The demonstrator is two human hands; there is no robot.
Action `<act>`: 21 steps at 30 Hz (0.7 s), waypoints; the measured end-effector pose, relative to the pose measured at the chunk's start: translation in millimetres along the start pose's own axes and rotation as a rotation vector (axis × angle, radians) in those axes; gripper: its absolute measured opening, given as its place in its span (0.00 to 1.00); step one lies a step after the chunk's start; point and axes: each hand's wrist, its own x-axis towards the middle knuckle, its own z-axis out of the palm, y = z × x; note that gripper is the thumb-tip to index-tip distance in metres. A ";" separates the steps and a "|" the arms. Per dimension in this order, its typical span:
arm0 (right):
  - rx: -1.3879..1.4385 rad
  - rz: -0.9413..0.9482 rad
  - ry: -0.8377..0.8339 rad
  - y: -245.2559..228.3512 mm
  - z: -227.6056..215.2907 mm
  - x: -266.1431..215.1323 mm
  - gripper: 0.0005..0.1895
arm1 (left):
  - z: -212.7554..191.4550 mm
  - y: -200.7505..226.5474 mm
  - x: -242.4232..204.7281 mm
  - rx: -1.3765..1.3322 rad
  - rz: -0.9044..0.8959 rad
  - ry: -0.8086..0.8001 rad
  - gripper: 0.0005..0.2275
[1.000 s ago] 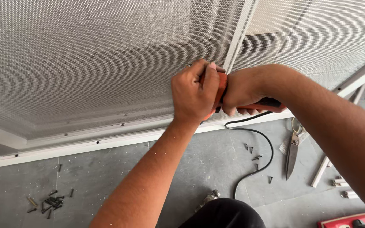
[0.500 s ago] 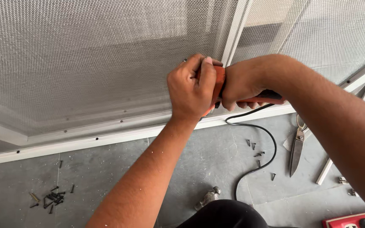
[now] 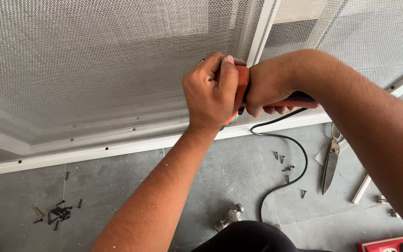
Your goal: The person uses a corded power drill to drive screws into the bottom frame of a white window screen. They repeatedly pick up screws from the floor and secure them along the frame, occasionally adjusting the screen's position.
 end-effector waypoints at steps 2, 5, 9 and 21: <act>-0.011 0.012 -0.004 0.7 -1.6 1.8 0.10 | 0.4 -0.4 0.3 0.027 -0.010 0.004 0.11; 0.012 -0.033 -0.005 2.0 -1.2 3.7 0.09 | 0.3 -0.1 -1.3 0.041 0.020 0.019 0.10; 0.022 -0.034 -0.006 4.1 -2.5 3.7 0.09 | 1.7 1.2 0.3 0.056 0.036 0.022 0.11; 0.023 -0.033 0.001 2.5 -1.5 -0.9 0.09 | 2.3 0.6 -2.0 0.093 0.021 0.030 0.11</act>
